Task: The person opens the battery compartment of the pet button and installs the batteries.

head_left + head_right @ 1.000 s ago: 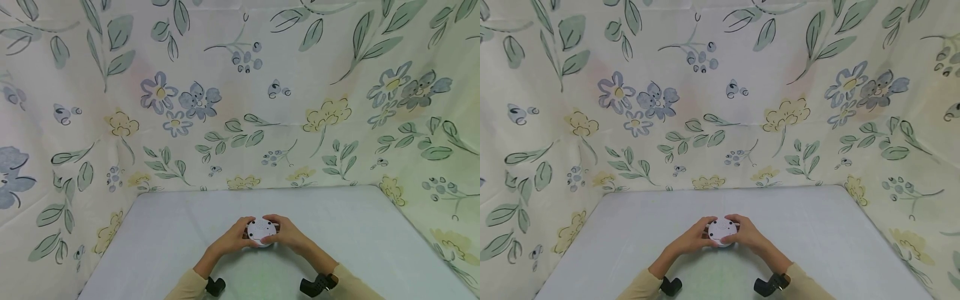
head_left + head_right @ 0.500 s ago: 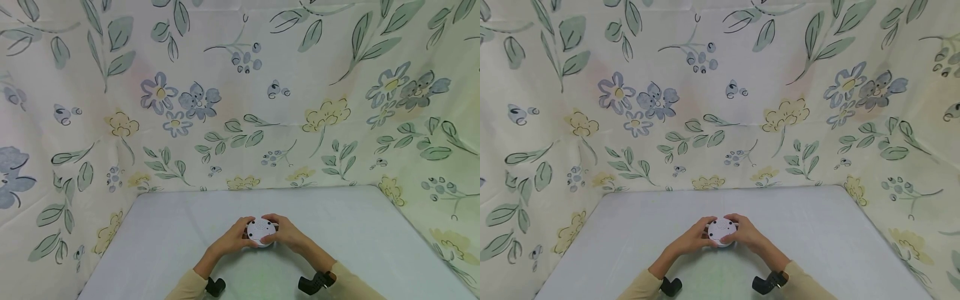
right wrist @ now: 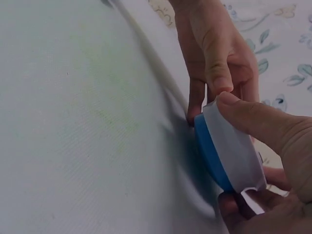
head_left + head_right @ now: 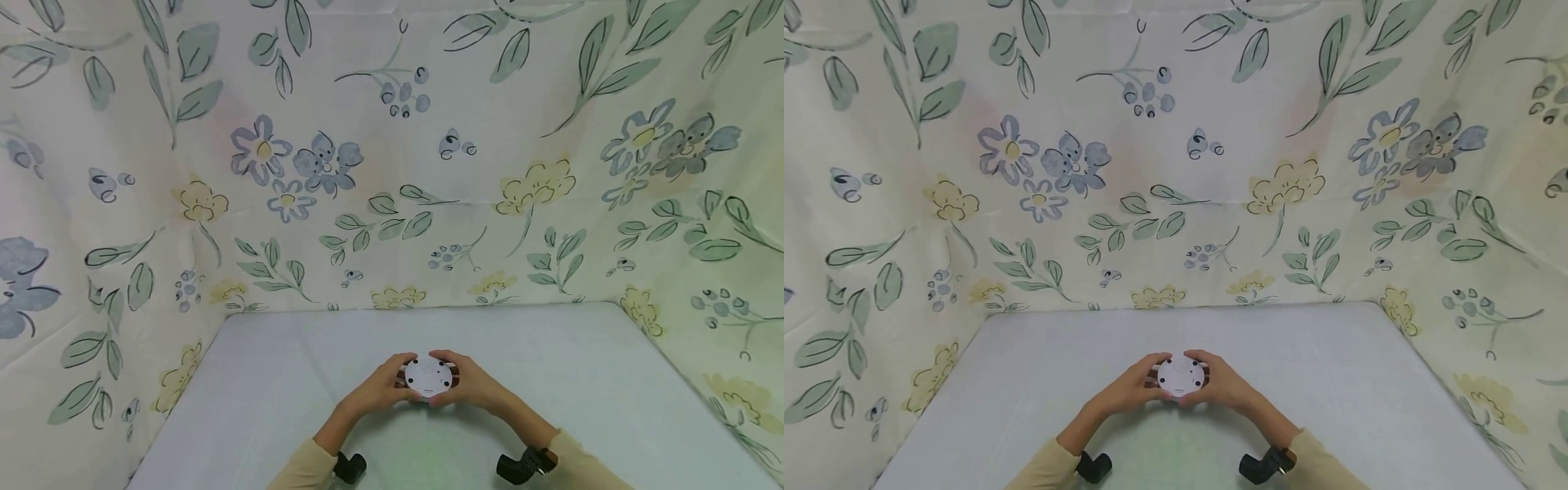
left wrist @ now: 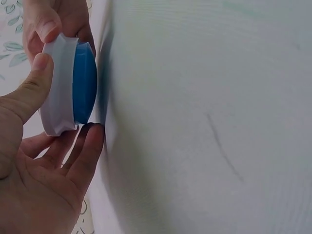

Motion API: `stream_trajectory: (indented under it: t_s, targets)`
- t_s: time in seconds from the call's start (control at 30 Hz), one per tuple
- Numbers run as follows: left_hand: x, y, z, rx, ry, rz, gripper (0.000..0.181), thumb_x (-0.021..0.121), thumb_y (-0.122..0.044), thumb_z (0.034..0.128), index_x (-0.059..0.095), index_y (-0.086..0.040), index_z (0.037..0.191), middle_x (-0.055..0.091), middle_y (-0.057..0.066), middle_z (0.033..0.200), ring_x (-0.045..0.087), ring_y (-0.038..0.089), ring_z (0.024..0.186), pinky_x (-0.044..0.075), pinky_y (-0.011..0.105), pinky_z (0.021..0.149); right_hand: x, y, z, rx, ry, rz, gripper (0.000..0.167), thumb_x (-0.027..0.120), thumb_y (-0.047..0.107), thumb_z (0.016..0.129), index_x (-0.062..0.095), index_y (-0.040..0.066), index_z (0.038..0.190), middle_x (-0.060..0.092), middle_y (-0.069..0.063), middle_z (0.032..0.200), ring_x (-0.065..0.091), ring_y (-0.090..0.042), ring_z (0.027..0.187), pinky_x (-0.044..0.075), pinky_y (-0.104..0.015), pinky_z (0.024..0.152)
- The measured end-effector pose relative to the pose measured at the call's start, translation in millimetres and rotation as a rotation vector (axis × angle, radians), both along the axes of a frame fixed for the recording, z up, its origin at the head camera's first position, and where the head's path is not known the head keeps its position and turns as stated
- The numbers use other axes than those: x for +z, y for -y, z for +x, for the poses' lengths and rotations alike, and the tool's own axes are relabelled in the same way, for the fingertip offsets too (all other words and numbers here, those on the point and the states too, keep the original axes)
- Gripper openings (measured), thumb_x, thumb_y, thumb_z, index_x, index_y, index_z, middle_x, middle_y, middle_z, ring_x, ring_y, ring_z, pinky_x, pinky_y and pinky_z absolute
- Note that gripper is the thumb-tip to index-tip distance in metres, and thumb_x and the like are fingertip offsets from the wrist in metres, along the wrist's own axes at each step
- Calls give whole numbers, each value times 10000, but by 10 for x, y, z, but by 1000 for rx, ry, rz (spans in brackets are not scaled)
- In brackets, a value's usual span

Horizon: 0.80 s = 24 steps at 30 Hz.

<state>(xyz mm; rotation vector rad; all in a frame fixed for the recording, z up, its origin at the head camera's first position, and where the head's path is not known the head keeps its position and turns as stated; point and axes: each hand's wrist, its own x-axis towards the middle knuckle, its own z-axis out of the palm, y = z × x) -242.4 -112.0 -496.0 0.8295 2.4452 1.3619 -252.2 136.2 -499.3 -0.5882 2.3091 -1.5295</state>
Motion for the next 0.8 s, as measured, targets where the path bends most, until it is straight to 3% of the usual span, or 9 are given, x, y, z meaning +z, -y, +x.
stream_trajectory:
  t_s: [0.33,0.57,0.8]
  targets:
    - [-36,18,-6,-8,72,103,796,847,-110,858,402,35,1502,496,175,1428,610,260,1149,554,294,887,-13,-36,30,27,-79,3,876,931,243,751,488,52,1483,520,-108,1424,547,-290,1181,475,-377,932]
    - [-45,26,-1,-7,47,162,792,874,-79,815,448,-11,1480,543,111,1366,628,212,1094,565,305,870,68,-13,82,50,-184,40,918,924,316,764,448,48,1502,480,-129,1468,515,-315,1247,461,-478,996]
    - [-29,9,8,9,56,257,776,864,-45,819,458,-32,1480,508,118,1410,610,242,1116,561,369,897,92,43,109,16,-253,53,939,930,339,753,435,53,1498,458,-141,1476,495,-304,1252,448,-532,1015]
